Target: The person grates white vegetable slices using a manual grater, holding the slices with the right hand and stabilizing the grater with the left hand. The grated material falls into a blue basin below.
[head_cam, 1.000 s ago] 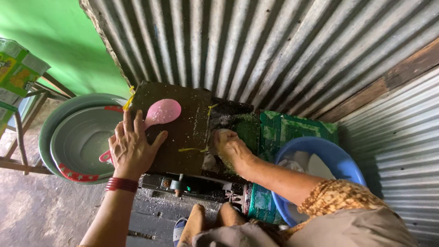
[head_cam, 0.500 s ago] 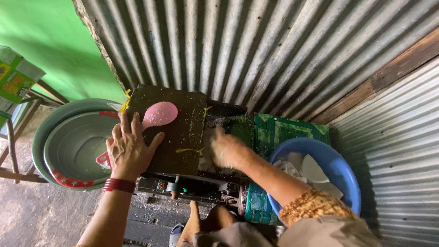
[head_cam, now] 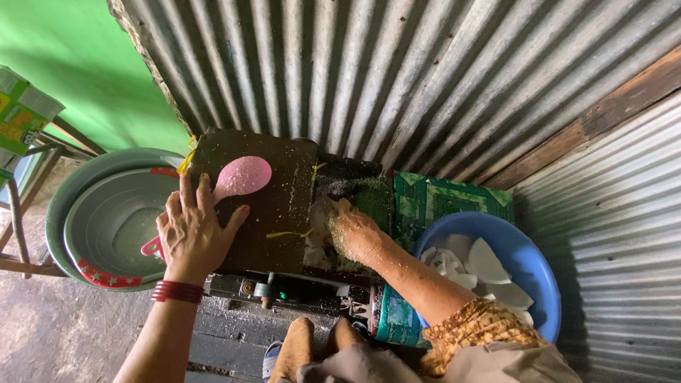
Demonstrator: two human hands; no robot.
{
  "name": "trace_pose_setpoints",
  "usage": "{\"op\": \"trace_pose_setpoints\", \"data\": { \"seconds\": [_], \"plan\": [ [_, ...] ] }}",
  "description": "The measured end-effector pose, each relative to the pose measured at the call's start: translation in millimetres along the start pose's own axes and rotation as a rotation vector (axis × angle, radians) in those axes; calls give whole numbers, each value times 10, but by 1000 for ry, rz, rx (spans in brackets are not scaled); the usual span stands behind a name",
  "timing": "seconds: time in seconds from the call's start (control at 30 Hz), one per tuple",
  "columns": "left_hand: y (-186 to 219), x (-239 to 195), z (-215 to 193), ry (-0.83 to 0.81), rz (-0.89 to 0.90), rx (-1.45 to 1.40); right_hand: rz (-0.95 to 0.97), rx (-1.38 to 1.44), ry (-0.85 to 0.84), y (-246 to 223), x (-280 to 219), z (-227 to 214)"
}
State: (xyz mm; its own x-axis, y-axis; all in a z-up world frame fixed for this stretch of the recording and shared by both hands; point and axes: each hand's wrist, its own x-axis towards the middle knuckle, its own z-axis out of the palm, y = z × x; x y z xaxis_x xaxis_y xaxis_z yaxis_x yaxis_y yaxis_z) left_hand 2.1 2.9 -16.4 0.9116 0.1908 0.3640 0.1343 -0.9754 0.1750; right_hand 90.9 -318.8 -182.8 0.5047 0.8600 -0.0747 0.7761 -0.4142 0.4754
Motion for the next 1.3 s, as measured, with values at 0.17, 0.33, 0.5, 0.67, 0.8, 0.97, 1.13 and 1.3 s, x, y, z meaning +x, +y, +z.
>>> {"op": "trace_pose_setpoints", "data": {
  "seconds": [0.17,0.33,0.5,0.67,0.8,0.97,1.13,1.3],
  "plan": [
    [5,-9,3,20,13,9,20,6,60,-202,61,435],
    [14,-6,4,4,6,8,78,194,-155,-206,121,203],
    [23,-8,-16,11,11,15,255,569,-206,85,192,-557],
    [27,-18,-19,30,1,-6,368,716,-404,271,280,-943],
    [18,-24,-12,30,1,-26,201,475,-323,44,234,-551],
    [27,1,-26,24,1,-6,86,213,159,-227,58,224],
    [25,-3,-25,19,-1,-25,105,168,57,-235,141,264],
    [29,23,-59,49,29,10,550,1132,-477,294,573,-246]
  ]
}}
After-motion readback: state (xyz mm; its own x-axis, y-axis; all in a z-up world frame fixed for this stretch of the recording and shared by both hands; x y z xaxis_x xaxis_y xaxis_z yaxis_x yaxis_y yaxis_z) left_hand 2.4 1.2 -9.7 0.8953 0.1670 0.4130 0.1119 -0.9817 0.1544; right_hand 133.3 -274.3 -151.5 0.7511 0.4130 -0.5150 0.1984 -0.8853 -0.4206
